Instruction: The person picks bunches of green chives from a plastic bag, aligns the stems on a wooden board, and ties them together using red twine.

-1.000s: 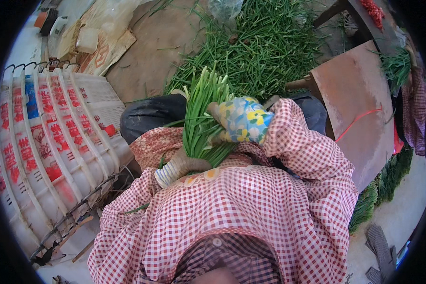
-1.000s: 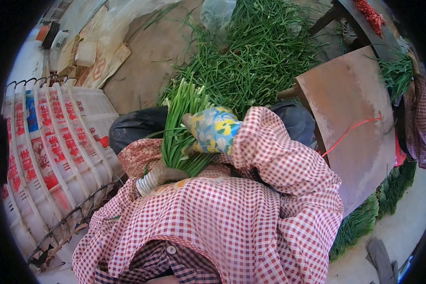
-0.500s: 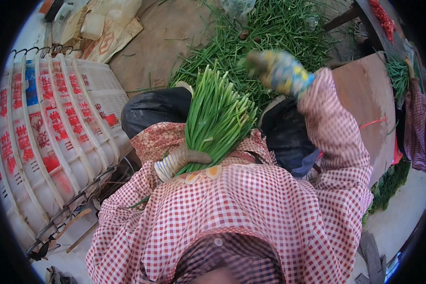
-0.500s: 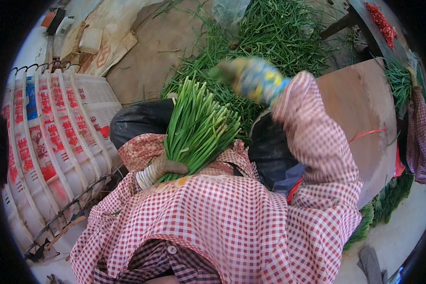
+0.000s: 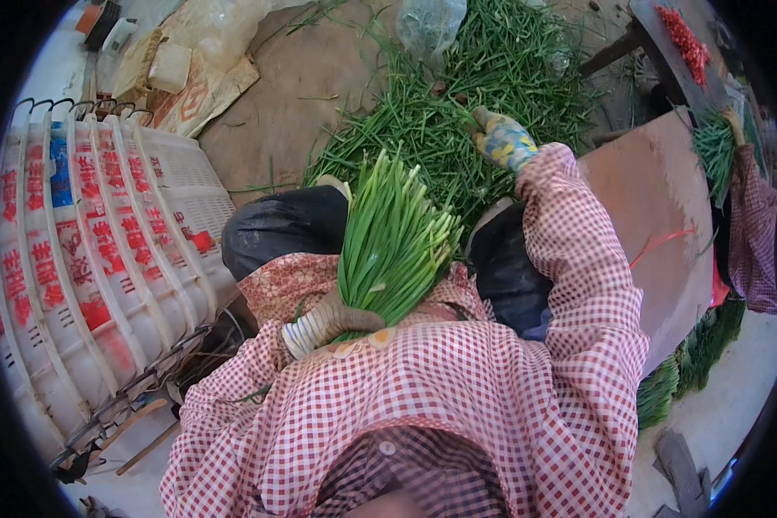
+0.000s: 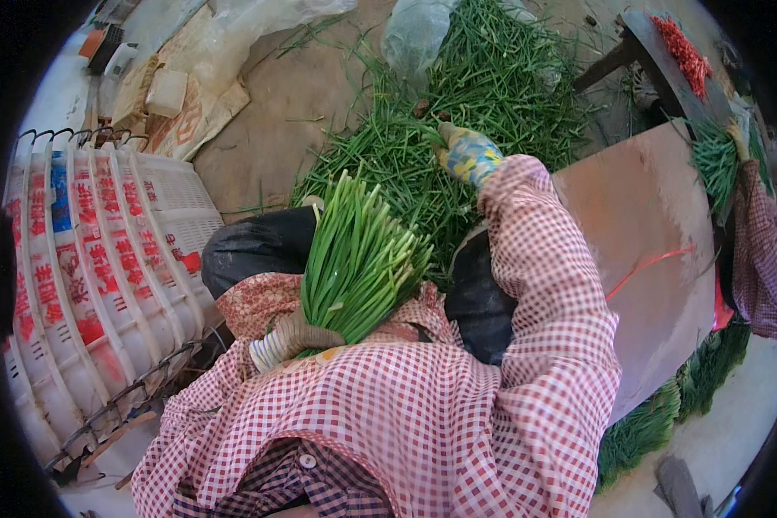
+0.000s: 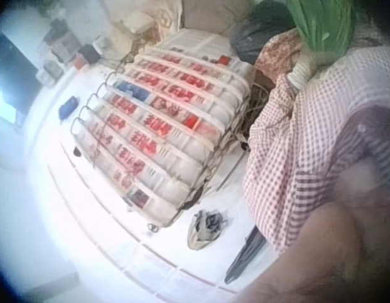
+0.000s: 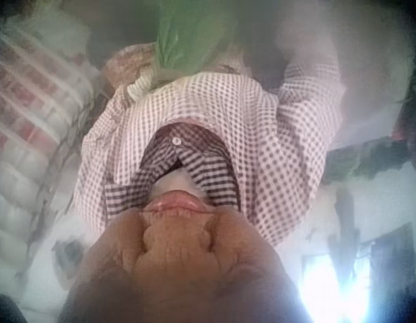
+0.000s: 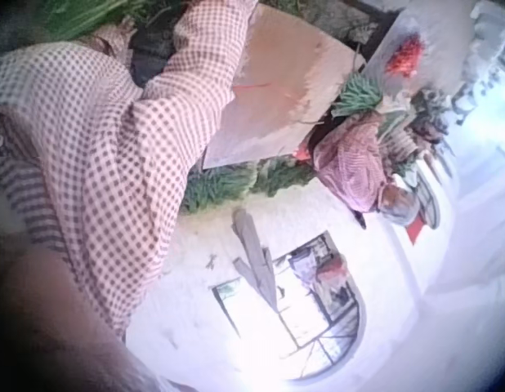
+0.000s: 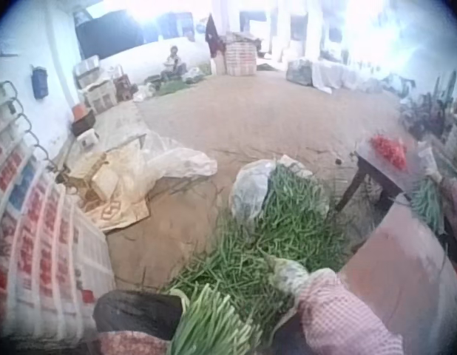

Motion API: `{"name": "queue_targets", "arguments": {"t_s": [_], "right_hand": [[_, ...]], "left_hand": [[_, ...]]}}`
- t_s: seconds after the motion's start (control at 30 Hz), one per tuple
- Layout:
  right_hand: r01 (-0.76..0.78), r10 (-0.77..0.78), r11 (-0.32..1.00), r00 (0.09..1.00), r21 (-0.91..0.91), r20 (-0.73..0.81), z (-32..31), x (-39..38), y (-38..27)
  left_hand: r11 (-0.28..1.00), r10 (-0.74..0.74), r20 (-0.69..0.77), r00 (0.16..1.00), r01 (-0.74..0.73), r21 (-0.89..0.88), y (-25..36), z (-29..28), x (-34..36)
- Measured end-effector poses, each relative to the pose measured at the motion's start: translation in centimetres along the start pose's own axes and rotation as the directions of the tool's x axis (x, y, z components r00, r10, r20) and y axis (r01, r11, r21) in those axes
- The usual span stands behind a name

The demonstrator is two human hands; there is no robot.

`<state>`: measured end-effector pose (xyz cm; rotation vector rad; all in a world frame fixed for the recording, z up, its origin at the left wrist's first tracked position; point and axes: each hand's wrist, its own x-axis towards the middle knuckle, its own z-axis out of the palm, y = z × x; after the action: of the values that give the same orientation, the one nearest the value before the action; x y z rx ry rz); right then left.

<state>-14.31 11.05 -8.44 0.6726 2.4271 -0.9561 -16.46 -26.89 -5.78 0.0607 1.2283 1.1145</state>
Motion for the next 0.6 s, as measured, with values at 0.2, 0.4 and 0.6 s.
{"name": "queue_targets", "arguments": {"t_s": [0.2, 0.4, 0.6], "right_hand": [[0.217, -0.276, 0.927, 0.947, 0.305, 0.166, 3.5, 0.3, -4.6], [0.006, -0.007, 0.985, 1.000, -0.171, -0.005, 0.1, 4.4, -2.0], [0.175, -0.207, 0.978, 0.895, 0.116, 0.394, -0.4, 5.3, -6.1]], "left_hand": [[0.941, -0.009, 0.040, 0.999, -0.005, 0.338, -0.9, -0.7, 2.1], [0.745, 0.012, 0.143, 0.990, -0.105, 0.659, 3.9, 2.3, 2.4], [0.923, 0.207, 0.203, 0.957, -0.260, 0.284, -2.5, -0.1, 3.8]]}}
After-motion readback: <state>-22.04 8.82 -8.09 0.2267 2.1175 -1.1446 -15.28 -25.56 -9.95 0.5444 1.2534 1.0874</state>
